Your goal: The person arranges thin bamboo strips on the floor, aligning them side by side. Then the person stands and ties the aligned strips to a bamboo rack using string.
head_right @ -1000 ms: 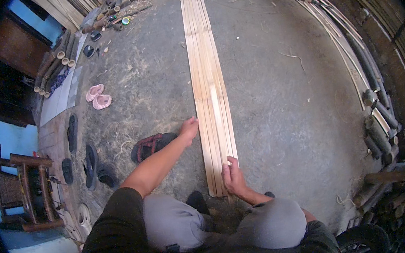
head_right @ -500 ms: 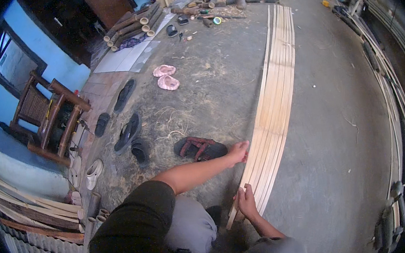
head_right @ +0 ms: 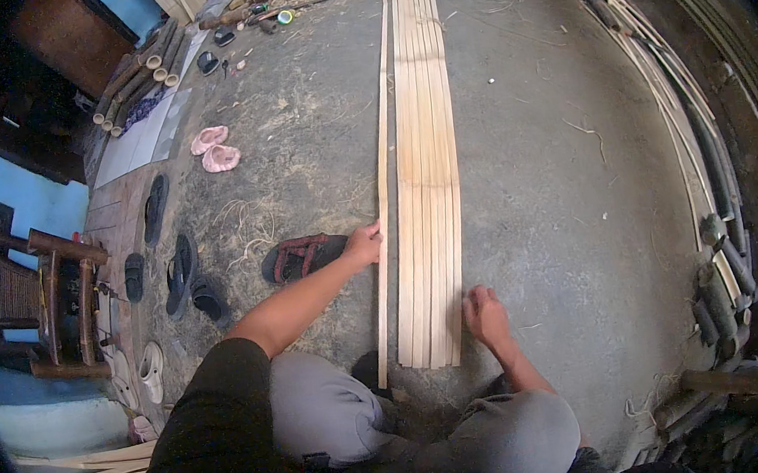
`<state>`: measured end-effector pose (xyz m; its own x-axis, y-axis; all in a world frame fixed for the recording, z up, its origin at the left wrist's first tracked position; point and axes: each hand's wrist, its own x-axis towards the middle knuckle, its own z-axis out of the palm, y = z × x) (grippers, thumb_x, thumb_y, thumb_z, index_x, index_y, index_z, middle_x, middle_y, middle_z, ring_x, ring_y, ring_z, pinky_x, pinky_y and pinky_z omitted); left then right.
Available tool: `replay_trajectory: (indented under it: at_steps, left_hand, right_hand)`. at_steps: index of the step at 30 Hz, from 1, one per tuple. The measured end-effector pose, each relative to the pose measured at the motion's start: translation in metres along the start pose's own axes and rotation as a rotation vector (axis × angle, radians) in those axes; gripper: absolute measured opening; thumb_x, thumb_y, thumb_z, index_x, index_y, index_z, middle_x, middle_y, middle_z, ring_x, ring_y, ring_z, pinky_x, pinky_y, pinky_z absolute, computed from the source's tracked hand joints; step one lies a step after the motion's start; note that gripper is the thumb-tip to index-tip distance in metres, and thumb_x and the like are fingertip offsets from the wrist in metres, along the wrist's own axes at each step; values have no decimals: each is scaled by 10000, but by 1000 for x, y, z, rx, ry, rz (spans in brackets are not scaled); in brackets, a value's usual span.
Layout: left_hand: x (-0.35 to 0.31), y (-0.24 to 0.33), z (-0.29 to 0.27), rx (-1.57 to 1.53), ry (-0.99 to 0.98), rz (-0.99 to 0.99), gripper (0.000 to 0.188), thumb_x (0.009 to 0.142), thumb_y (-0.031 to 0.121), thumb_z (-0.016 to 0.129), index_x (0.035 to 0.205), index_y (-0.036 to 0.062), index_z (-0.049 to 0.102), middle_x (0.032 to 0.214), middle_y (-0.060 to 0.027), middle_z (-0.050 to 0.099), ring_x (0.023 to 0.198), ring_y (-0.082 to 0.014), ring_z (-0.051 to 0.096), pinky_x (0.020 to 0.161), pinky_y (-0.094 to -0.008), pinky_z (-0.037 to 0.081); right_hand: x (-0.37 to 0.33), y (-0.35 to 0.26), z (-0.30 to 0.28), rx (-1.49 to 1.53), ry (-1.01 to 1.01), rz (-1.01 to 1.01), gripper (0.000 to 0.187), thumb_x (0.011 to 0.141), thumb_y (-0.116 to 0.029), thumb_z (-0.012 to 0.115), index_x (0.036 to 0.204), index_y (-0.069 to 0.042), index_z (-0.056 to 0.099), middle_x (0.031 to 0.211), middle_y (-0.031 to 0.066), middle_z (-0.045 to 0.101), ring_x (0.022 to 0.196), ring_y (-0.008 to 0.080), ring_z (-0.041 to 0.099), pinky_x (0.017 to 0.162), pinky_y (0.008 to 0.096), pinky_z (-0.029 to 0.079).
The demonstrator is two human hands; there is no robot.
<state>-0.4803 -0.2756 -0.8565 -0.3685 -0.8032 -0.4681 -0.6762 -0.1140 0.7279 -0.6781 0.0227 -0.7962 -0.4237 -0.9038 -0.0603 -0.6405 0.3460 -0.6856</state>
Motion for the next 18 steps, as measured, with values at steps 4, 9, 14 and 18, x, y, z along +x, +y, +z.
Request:
replay_trajectory:
  at_steps: [4, 9, 14, 18]
  left_hand:
    - [2, 8, 2, 8, -63, 62, 471, 1007, 154, 527, 1473, 124, 466, 980, -93, 692, 786, -162, 683, 652, -333, 601]
    - [-4, 43, 1, -118, -144, 45, 472, 1017, 153, 525, 1483, 125, 453, 1041, -108, 674, 828, -163, 680, 707, -334, 607]
    - [11, 52, 0, -173, -92, -83, 445, 993, 172, 550, 1435, 138, 517, 1051, -126, 725, 747, -177, 714, 682, -320, 600]
    - [35, 52, 1, -198, -61, -97, 451, 972, 150, 579, 1420, 133, 534, 1142, -150, 708, 794, -207, 729, 625, -329, 613]
  right_hand:
    - [-1, 15, 0, -9, 65, 32, 221, 901, -184, 662, 1035, -27, 583, 873, 198, 647, 851, 394, 638, 743, 484, 514]
    - [-6, 14, 10, -69, 44, 76, 328, 892, -275, 690, 1075, -29, 573, 970, 204, 645, 875, 391, 645, 769, 479, 521]
    - [-3, -8, 0, -163, -39, 85, 362, 884, -328, 686, 1090, -47, 590, 1033, 190, 635, 931, 384, 647, 794, 482, 533]
    - [-3, 1, 7, -157, -51, 108, 352, 874, -331, 689, 1085, -64, 601, 1056, 172, 629, 951, 381, 646, 789, 486, 540]
